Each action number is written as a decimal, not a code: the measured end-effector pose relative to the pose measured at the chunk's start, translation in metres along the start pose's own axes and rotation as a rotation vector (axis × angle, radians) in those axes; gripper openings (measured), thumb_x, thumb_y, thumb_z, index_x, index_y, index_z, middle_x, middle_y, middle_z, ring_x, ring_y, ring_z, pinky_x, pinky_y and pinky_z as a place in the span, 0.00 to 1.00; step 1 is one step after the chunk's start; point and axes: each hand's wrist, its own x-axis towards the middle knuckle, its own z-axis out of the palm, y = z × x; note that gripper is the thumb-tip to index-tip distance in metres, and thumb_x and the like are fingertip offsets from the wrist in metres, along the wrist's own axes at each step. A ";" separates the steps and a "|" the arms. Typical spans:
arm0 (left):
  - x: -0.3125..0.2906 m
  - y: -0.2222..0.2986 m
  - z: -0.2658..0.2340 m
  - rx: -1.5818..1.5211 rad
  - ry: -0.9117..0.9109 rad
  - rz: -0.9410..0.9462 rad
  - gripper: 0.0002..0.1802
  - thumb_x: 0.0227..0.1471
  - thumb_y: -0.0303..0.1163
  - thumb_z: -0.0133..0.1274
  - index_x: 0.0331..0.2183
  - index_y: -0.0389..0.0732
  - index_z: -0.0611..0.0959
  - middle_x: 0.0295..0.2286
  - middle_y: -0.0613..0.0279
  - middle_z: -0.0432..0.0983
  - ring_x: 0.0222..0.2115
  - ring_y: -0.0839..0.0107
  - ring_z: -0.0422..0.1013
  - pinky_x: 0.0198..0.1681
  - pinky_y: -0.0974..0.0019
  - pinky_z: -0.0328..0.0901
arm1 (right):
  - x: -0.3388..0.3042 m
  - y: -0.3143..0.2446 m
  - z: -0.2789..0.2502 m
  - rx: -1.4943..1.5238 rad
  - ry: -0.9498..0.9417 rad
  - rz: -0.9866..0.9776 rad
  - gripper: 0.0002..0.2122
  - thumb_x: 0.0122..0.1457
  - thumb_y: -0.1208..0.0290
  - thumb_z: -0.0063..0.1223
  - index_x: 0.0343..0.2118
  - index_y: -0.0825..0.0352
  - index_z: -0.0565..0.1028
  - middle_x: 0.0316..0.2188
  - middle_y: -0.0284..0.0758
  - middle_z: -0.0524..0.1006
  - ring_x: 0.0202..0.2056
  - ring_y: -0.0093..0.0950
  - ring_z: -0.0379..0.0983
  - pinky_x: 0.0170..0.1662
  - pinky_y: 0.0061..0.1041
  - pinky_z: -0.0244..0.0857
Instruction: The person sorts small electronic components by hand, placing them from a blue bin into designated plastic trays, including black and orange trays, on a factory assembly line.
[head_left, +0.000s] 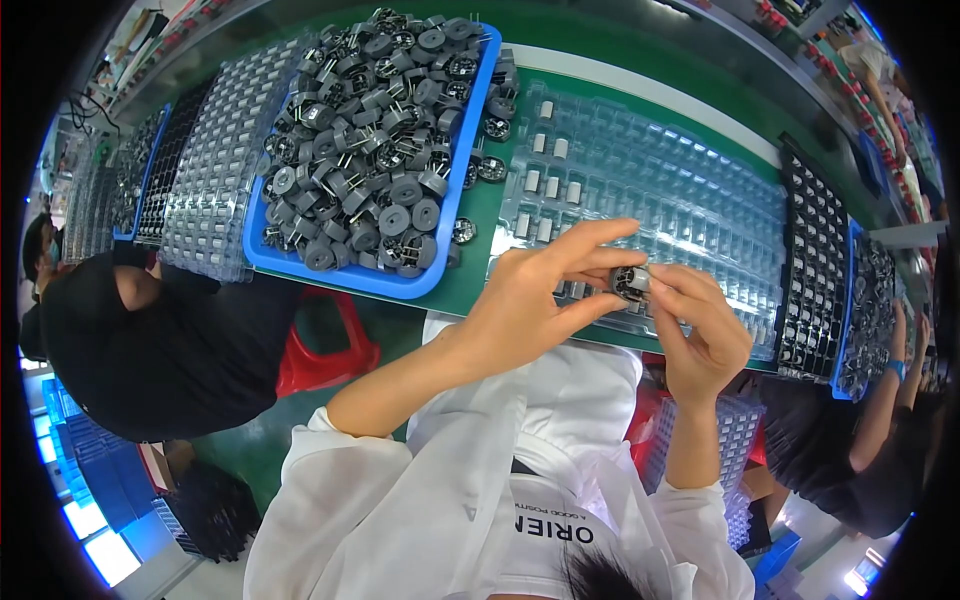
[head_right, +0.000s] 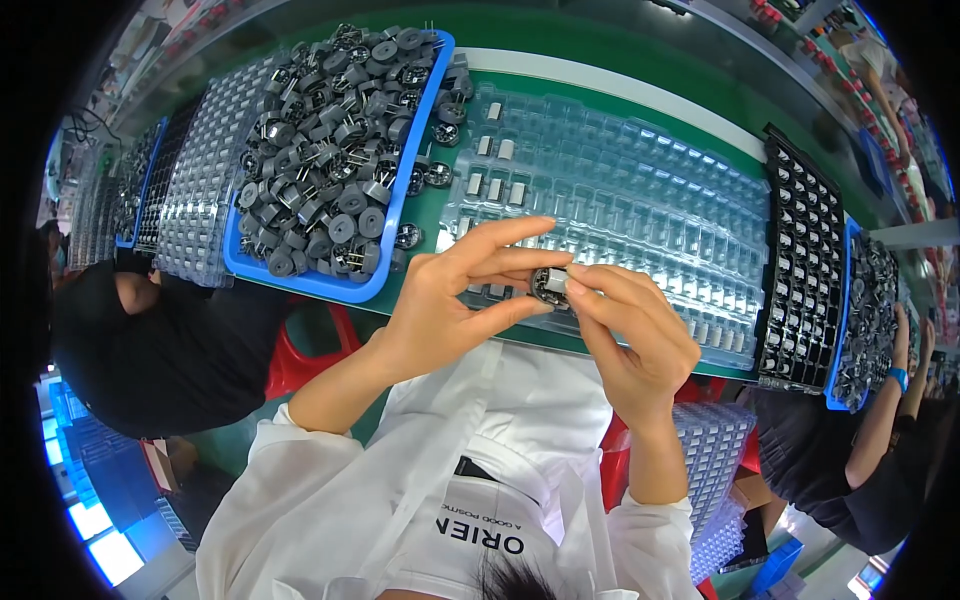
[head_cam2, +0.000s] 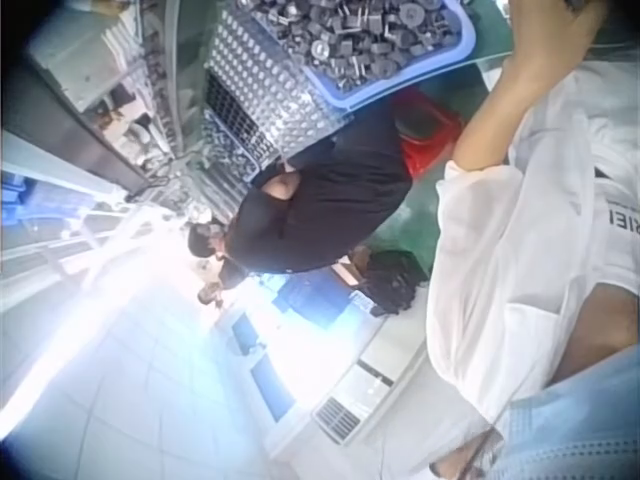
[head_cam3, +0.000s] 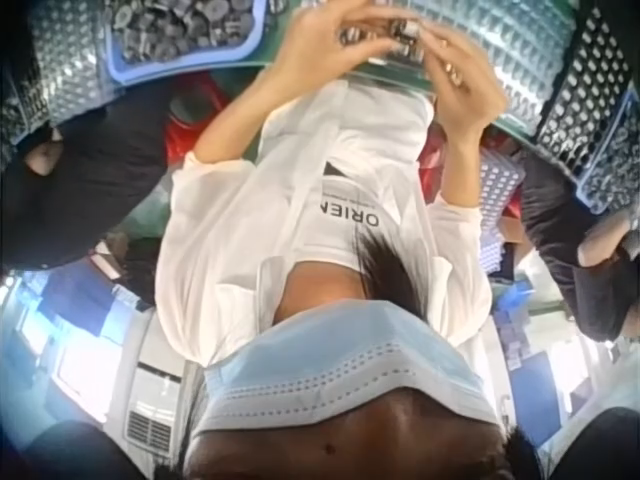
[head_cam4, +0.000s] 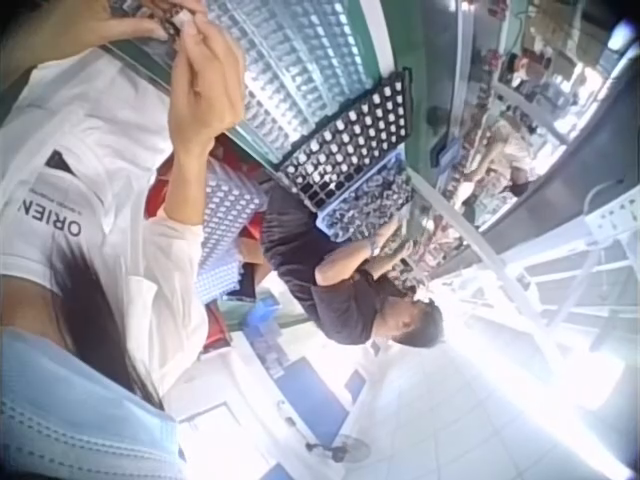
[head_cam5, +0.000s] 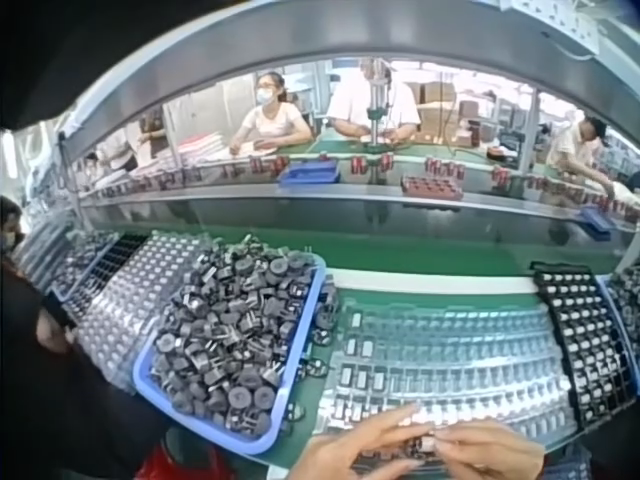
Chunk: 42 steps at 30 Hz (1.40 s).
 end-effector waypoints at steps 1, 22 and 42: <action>0.000 0.000 0.000 0.006 -0.001 -0.001 0.31 0.45 0.19 0.59 0.53 0.35 0.69 0.43 0.57 0.76 0.40 0.69 0.75 0.44 0.67 0.71 | 0.000 0.000 0.000 0.001 0.000 0.000 0.09 0.43 0.88 0.61 0.30 0.72 0.79 0.32 0.41 0.79 0.34 0.35 0.77 0.38 0.28 0.70; -0.004 -0.006 0.000 0.006 -0.009 -0.024 0.30 0.45 0.19 0.58 0.52 0.39 0.71 0.44 0.57 0.75 0.40 0.68 0.75 0.43 0.68 0.71 | 0.002 -0.002 0.000 -0.141 -0.164 -0.084 0.10 0.43 0.88 0.60 0.31 0.72 0.78 0.34 0.41 0.78 0.37 0.35 0.76 0.38 0.26 0.70; 0.003 -0.006 -0.144 0.598 0.122 -0.203 0.07 0.53 0.21 0.50 0.37 0.32 0.76 0.43 0.54 0.73 0.40 0.71 0.70 0.41 0.72 0.65 | -0.030 0.034 -0.124 -0.256 0.177 0.486 0.10 0.48 0.84 0.55 0.35 0.70 0.76 0.40 0.37 0.78 0.41 0.26 0.75 0.44 0.23 0.68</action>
